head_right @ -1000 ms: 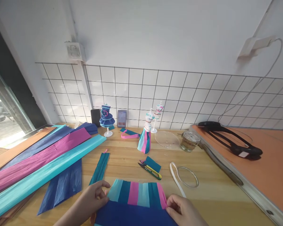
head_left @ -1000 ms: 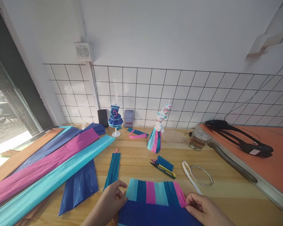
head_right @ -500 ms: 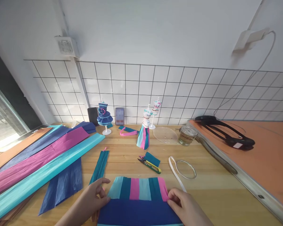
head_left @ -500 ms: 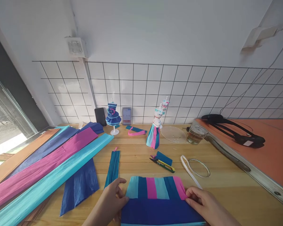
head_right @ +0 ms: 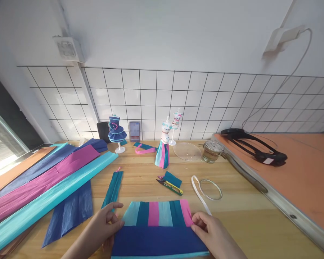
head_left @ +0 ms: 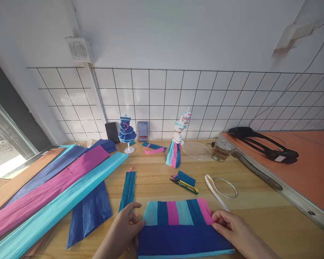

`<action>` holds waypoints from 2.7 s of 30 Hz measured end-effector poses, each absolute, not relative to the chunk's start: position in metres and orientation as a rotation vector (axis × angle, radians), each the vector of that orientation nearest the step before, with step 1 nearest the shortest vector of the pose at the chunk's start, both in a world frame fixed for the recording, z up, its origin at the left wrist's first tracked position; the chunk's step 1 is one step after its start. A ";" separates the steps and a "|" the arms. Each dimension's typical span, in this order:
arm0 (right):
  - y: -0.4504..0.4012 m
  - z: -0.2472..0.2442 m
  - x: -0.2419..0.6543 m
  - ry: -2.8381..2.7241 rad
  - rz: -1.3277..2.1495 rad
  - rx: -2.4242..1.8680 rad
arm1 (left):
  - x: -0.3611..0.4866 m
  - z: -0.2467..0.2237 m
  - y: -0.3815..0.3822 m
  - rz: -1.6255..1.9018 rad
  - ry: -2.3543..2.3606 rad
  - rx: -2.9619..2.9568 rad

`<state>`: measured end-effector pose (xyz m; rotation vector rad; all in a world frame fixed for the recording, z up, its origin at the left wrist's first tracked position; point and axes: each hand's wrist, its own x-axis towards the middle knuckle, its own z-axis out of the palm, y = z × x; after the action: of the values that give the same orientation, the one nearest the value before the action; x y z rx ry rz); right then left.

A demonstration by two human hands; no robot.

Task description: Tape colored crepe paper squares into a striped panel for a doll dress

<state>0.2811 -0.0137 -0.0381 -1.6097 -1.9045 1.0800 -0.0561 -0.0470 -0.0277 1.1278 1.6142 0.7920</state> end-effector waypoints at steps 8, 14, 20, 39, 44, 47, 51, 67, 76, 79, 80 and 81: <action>-0.015 -0.037 0.281 -1.862 1.094 -1.611 | -0.055 -0.020 -0.049 0.809 1.601 1.096; -0.016 -0.035 0.282 -1.918 1.095 -1.613 | -0.056 -0.021 -0.050 0.821 1.600 1.088; -0.018 -0.033 0.282 -1.940 1.069 -1.633 | -0.061 -0.018 -0.052 0.830 1.561 1.095; -0.027 -0.014 0.280 -2.048 1.052 -1.689 | -0.062 0.006 -0.060 0.562 1.654 1.703; -0.035 -0.012 0.281 -2.012 1.060 -1.735 | -0.059 0.000 -0.060 0.481 1.649 1.846; -0.040 -0.011 0.282 -1.970 1.021 -1.810 | -0.059 0.001 -0.060 0.461 1.612 1.901; -0.047 -0.008 0.284 -1.930 0.994 -1.839 | -0.062 0.002 -0.060 0.480 1.529 2.006; -0.055 0.010 0.282 -1.962 1.191 -1.701 | -0.065 -0.009 -0.058 0.573 1.321 2.136; -0.031 0.001 0.267 -1.692 1.242 -1.578 | -0.062 -0.007 -0.056 0.585 1.292 2.242; -0.022 -0.006 0.269 -1.631 1.272 -1.564 | -0.061 -0.006 -0.056 0.590 1.309 2.233; -0.020 -0.007 0.271 -1.622 1.261 -1.575 | -0.060 -0.005 -0.056 0.594 1.312 2.227; -0.019 -0.007 0.273 -1.611 1.248 -1.587 | -0.059 -0.004 -0.056 0.596 1.315 2.221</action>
<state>0.2731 -0.0189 -0.0067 -1.5867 -1.6110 1.2485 -0.0595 -0.0560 -0.0039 2.2209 1.3145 0.5959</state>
